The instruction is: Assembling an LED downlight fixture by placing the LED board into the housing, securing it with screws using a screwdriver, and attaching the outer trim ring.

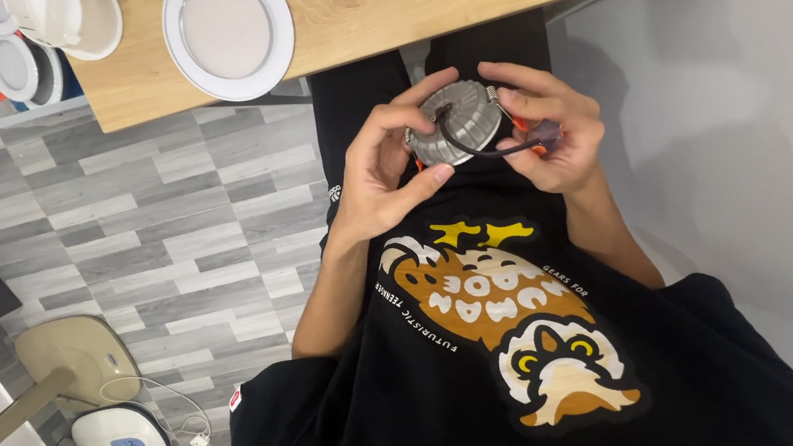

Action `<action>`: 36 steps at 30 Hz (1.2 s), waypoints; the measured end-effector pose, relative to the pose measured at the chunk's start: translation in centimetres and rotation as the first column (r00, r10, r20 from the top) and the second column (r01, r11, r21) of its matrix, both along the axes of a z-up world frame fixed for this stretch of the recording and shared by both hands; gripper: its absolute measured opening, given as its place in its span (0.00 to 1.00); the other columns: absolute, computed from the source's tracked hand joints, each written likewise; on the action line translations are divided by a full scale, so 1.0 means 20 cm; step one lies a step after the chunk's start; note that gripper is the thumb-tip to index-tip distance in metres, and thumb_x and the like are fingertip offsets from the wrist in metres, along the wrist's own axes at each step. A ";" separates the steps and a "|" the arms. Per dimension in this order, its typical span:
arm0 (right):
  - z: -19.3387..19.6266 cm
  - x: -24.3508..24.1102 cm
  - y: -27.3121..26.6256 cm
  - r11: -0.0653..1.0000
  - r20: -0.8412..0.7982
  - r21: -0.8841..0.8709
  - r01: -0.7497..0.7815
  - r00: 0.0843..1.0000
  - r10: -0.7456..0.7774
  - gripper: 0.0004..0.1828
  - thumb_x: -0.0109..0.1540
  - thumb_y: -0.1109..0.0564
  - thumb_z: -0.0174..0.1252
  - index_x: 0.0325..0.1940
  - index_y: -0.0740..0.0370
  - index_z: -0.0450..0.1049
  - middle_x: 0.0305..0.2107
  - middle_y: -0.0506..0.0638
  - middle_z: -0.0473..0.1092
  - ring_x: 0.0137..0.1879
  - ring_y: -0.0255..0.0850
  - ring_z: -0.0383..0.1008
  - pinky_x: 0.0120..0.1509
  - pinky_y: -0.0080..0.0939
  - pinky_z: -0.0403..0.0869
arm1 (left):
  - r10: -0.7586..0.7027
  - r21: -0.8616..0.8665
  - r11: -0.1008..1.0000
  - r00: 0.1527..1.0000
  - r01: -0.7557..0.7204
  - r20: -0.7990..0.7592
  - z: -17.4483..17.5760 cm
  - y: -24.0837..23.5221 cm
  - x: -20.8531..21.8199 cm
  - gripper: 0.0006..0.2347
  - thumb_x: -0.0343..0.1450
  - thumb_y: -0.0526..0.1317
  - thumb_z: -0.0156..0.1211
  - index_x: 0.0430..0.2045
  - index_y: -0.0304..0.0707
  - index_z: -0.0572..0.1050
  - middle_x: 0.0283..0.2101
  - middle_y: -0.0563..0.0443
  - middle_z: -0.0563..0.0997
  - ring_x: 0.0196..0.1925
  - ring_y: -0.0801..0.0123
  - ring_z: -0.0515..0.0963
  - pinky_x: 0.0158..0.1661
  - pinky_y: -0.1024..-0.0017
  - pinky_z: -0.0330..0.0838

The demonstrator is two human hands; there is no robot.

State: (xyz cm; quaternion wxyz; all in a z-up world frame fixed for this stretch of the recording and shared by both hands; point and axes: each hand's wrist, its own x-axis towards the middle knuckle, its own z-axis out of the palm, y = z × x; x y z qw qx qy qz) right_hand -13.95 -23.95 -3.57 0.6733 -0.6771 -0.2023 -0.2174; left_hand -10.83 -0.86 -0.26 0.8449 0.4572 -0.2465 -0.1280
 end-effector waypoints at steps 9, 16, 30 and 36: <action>0.03 -0.04 -0.05 0.971 -0.115 0.209 -0.117 0.983 0.143 0.15 0.65 0.67 0.66 0.52 0.82 0.74 0.50 0.85 0.72 0.39 0.60 0.86 0.25 0.32 0.76 | 0.176 0.201 0.958 0.971 -0.206 0.159 0.09 0.04 0.03 0.25 0.66 0.29 0.85 0.49 0.31 0.69 0.71 0.28 0.70 0.78 0.43 0.70 0.74 0.56 0.69; -0.10 -0.11 -0.11 0.868 -0.147 0.449 -0.211 0.941 0.305 0.14 0.64 0.73 0.58 0.53 0.81 0.71 0.36 0.75 0.73 0.23 0.49 0.82 0.13 0.23 0.67 | 0.224 0.283 0.913 0.942 -0.293 0.250 0.11 0.06 0.04 0.24 0.67 0.30 0.85 0.50 0.29 0.72 0.68 0.31 0.72 0.76 0.42 0.71 0.73 0.55 0.70; -0.08 -0.06 -0.06 0.887 -0.222 0.461 0.019 0.971 0.094 0.10 0.72 0.69 0.55 0.56 0.76 0.66 0.37 0.78 0.74 0.23 0.53 0.81 0.11 0.24 0.64 | 0.245 0.360 0.832 0.862 -0.422 0.445 0.12 0.05 0.05 0.17 0.67 0.29 0.83 0.46 0.27 0.80 0.63 0.30 0.76 0.71 0.33 0.76 0.69 0.47 0.76; -0.03 -0.03 -0.04 0.901 -0.231 0.431 0.054 0.972 0.052 0.06 0.72 0.66 0.52 0.50 0.77 0.68 0.33 0.78 0.75 0.22 0.53 0.81 0.10 0.25 0.63 | 0.227 0.404 0.817 0.873 -0.412 0.431 0.14 0.05 0.05 0.20 0.66 0.30 0.83 0.49 0.29 0.79 0.63 0.31 0.77 0.70 0.35 0.77 0.68 0.48 0.76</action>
